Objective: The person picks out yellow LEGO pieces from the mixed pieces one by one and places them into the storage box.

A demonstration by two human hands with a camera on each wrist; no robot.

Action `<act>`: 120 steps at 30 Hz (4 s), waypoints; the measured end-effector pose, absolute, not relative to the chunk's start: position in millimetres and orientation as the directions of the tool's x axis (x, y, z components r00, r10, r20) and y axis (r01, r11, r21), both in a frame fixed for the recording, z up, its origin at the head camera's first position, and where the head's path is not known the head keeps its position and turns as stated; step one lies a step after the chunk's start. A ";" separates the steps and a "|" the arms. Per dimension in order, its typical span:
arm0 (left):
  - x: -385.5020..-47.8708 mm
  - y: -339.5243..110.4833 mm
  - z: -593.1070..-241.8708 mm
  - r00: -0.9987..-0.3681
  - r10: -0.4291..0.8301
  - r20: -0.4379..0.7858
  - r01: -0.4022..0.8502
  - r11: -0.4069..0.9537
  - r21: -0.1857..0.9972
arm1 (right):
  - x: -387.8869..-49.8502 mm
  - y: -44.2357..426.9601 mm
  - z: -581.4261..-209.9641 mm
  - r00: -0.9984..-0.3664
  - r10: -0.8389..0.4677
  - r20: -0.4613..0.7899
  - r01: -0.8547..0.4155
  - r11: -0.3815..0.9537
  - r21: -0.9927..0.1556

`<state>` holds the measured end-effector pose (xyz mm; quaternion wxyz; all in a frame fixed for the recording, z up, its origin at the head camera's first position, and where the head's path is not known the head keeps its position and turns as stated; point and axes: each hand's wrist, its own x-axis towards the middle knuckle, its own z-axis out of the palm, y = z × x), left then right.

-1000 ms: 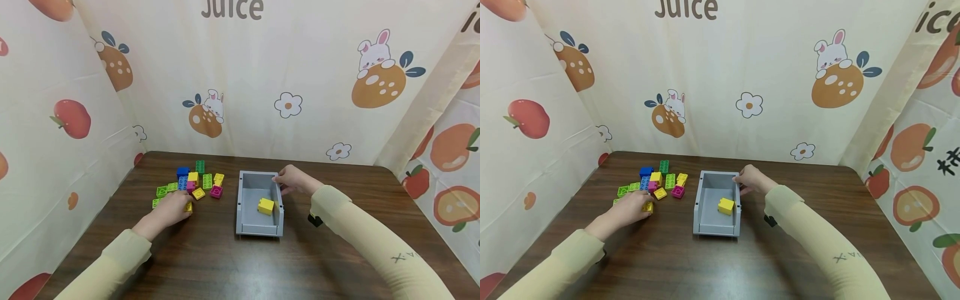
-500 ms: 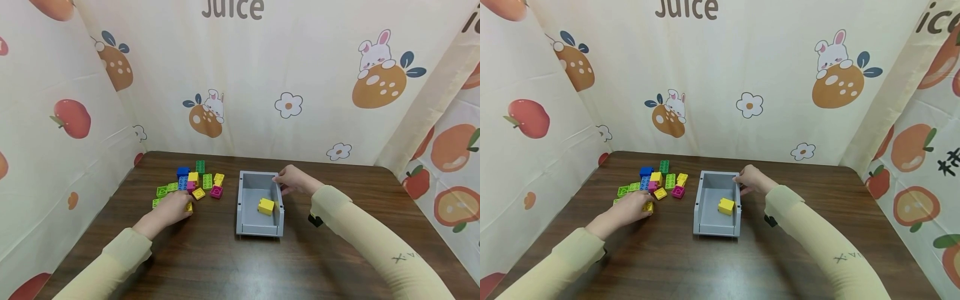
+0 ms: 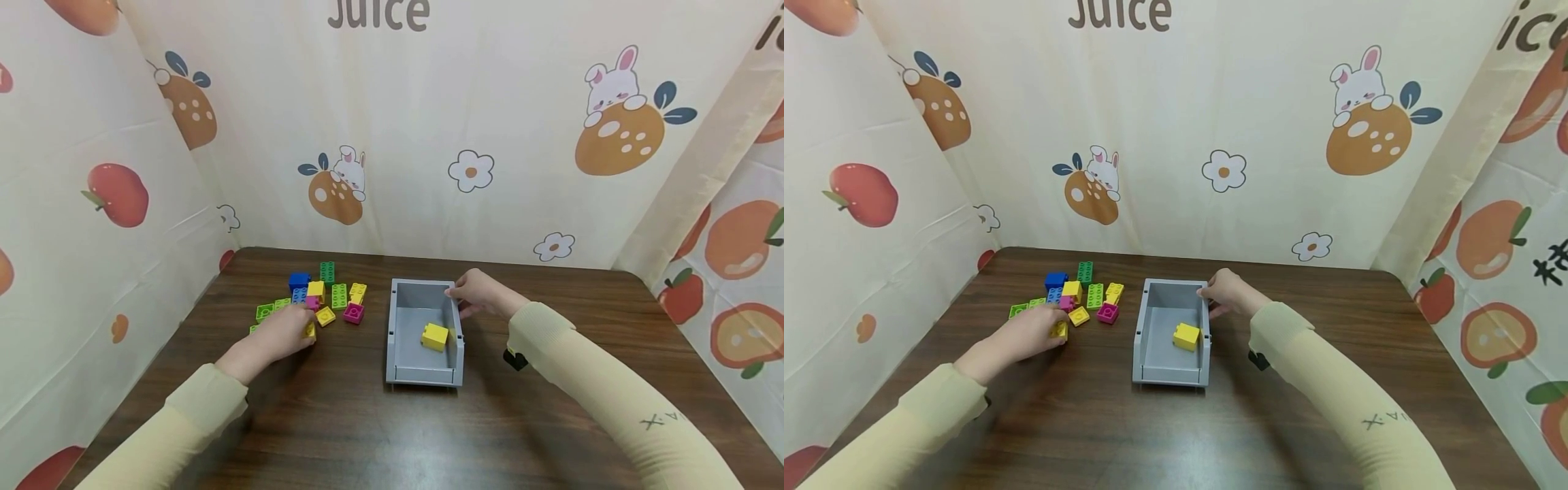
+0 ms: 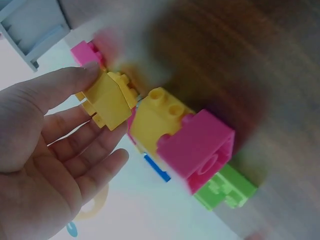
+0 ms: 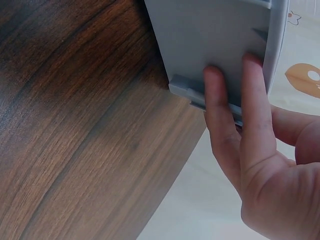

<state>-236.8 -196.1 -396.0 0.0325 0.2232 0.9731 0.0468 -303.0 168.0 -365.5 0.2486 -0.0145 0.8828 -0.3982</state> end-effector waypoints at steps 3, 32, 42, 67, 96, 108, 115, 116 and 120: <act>-237.1 -193.4 -390.4 -0.899 0.436 -0.040 0.430 0.896 0.110 | -303.0 168.4 -365.3 -0.877 -0.225 -0.425 0.170 0.682 -0.711; -233.7 -150.9 -336.1 -0.835 0.546 0.072 0.548 0.836 0.011 | -303.4 169.5 -363.9 -0.870 -0.247 -0.426 0.164 0.670 -0.724; -230.3 -129.5 -326.0 -0.843 0.534 0.068 0.536 0.844 0.029 | -301.1 168.5 -363.6 -0.880 -0.222 -0.419 0.181 0.660 -0.729; -226.0 -66.5 -317.3 -0.728 0.685 0.028 0.685 0.727 0.037 | -303.0 168.1 -368.1 -0.893 -0.219 -0.394 0.137 0.701 -0.700; -230.5 -23.1 -360.8 -0.587 0.807 -0.058 0.805 0.590 0.060 | -303.7 168.7 -369.3 -0.887 -0.236 -0.397 0.145 0.673 -0.725; -234.1 -13.4 -374.6 -0.537 0.837 -0.108 0.833 0.546 0.090 | -302.8 169.1 -369.5 -0.889 -0.237 -0.391 0.142 0.670 -0.729; -238.2 -8.8 -382.6 -0.524 0.841 -0.135 0.836 0.538 0.107 | -302.4 168.6 -368.5 -0.892 -0.231 -0.388 0.141 0.674 -0.725; -238.7 -8.1 -383.7 -0.521 0.843 -0.133 0.839 0.534 0.105 | -302.2 168.6 -368.3 -0.892 -0.233 -0.389 0.139 0.675 -0.724; -239.1 -4.4 -386.1 -0.515 0.847 -0.127 0.843 0.528 0.105 | -301.6 168.7 -368.1 -0.892 -0.235 -0.385 0.135 0.675 -0.725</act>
